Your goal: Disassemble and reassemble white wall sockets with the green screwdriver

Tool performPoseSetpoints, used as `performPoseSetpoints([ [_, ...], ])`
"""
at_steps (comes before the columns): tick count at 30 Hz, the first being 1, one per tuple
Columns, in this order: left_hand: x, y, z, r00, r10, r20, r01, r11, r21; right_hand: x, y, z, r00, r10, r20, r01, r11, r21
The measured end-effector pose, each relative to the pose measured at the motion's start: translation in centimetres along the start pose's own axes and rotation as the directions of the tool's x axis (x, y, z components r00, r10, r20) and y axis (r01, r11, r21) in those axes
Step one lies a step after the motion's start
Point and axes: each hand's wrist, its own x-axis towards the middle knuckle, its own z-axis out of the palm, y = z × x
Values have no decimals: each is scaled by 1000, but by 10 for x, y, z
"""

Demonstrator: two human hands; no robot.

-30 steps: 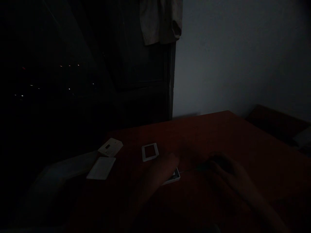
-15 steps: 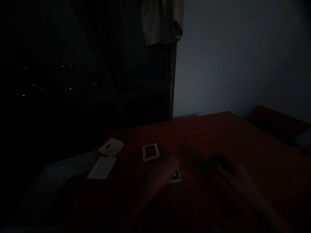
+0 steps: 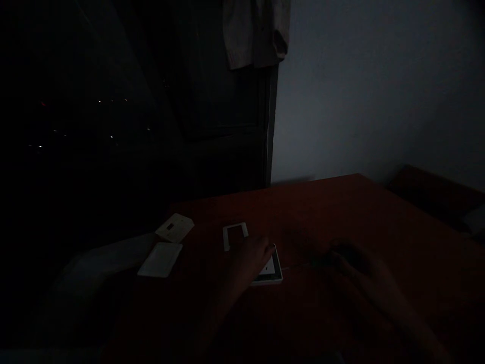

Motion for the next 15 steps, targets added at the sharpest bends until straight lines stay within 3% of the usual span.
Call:
performPoseSetpoints([
  [4,-41,-30,10,974,-215,-71,185,937,-296,-4,8,-2,999,47,-17,-46,999,9],
  [8,-89,-71,30,854,-518,-44,480,818,-316,-7,12,-8,996,85,-34,-84,996,31],
  [9,-99,-80,36,828,-557,-60,518,802,-297,-8,12,-9,995,92,-28,-91,995,32],
  [12,-122,-100,50,805,-588,-79,553,791,-263,-7,10,-10,994,108,-18,-107,994,36],
  [15,-131,-106,56,776,-627,-70,590,760,-271,-7,8,-10,993,111,-35,-110,993,31],
])
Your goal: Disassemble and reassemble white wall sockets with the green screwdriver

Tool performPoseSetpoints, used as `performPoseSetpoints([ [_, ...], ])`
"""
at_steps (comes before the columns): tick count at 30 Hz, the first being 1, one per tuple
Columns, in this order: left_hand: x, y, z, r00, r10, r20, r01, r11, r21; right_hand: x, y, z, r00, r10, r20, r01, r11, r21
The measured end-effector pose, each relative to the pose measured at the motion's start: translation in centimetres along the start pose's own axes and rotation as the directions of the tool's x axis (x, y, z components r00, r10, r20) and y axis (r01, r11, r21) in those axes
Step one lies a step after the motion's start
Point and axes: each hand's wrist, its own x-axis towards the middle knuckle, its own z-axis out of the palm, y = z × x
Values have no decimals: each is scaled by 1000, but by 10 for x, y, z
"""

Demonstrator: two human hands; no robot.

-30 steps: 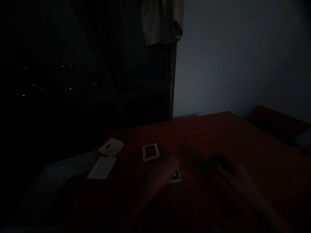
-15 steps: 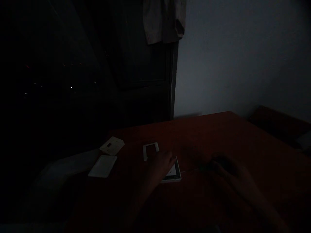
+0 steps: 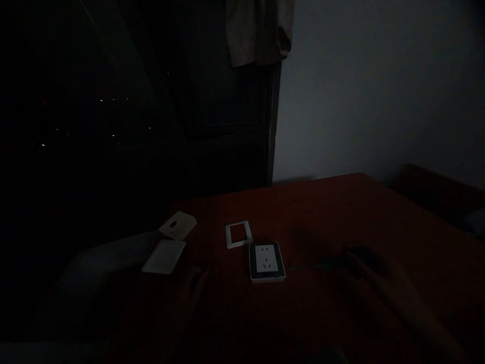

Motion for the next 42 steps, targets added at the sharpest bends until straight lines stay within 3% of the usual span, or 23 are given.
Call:
performPoseSetpoints([
  [10,5,19,-1,996,81,34,-85,988,131,-1,-2,-2,999,-8,-38,6,999,-43],
  [14,3,20,0,997,63,38,-66,994,84,-1,-2,-3,999,-19,-44,18,999,-31],
  [18,2,18,1,995,90,-35,-89,995,45,-1,-2,-4,999,-3,-42,4,1000,4],
  [23,1,29,6,964,236,-120,-249,962,-113,0,-9,-6,998,26,-51,-23,998,56],
  [28,4,62,9,925,379,-12,-368,888,-275,3,-23,-9,994,28,-110,-22,998,58],
  [31,10,82,10,875,475,92,-430,851,-300,4,-33,-10,990,8,-143,0,998,61],
  [34,17,93,16,851,501,154,-437,841,-320,6,-45,-8,988,-30,-154,41,997,68],
  [37,17,99,26,853,496,163,-416,834,-362,9,-57,-2,987,-96,-128,106,992,75],
  [42,7,107,32,902,408,140,-327,858,-395,15,-81,15,969,-236,-78,242,967,76],
])
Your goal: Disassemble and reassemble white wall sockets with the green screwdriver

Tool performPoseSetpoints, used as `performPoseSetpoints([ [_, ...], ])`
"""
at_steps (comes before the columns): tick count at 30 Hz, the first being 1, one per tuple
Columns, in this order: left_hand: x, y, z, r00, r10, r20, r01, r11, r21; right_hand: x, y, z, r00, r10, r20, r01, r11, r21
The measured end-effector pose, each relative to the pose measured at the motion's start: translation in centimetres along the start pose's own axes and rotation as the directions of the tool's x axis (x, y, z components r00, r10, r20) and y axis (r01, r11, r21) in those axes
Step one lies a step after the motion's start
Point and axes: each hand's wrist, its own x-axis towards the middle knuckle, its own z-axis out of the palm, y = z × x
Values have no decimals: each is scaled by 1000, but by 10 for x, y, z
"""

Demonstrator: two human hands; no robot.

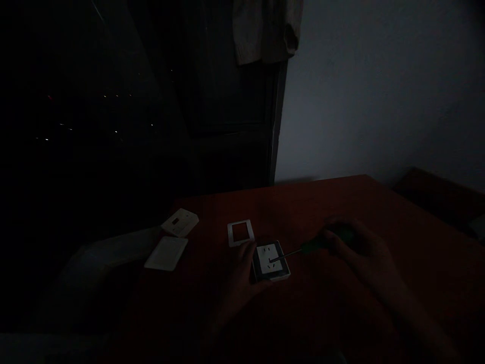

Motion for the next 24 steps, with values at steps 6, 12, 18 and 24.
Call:
performPoseSetpoints([
  [6,-3,7,1,998,-52,-42,53,999,12,11,-28,22,979,-159,128,165,985,-41],
  [12,-2,5,1,998,-37,-45,38,999,15,18,-47,30,938,-288,193,307,948,-82],
  [18,-1,6,1,998,-43,-37,43,999,-3,21,-57,34,900,-338,277,375,922,-93],
  [24,-2,8,-1,999,-29,-35,29,999,-16,23,-64,36,876,-346,336,404,907,-121],
])
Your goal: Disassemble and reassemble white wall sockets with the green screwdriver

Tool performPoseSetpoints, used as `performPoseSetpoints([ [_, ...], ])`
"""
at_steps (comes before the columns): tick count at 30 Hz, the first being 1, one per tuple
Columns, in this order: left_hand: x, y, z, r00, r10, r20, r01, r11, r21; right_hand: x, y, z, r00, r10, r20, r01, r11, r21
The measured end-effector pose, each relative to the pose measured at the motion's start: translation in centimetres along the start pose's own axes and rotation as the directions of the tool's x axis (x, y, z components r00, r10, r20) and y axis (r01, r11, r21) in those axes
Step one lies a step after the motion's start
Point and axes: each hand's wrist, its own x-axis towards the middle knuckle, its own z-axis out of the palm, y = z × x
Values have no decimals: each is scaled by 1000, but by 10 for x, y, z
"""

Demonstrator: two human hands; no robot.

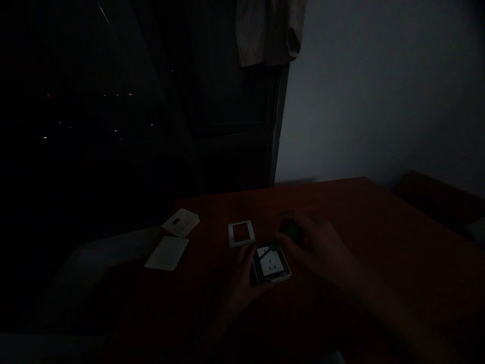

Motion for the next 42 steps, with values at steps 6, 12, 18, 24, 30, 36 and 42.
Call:
performPoseSetpoints([
  [6,1,-3,2,1000,15,-5,-15,1000,13,4,-6,-2,999,-39,13,40,999,-30],
  [12,0,-4,3,1000,13,-17,-13,1000,3,6,-10,-3,996,-70,55,78,984,-161],
  [18,1,-2,2,1000,15,-15,-15,1000,13,21,-23,-3,995,-15,101,64,862,-503],
  [24,2,-10,7,1000,19,-22,-18,999,30,38,-32,-4,952,-189,242,270,892,-362],
  [30,2,-4,0,1000,13,-17,-13,999,42,44,-38,-4,961,-130,242,229,868,-441],
  [36,3,-11,6,998,53,-35,-52,998,22,44,-42,-2,968,-70,242,189,836,-516],
  [42,3,-14,8,998,55,-38,-55,998,13,43,-44,-12,907,-226,355,340,890,-303],
])
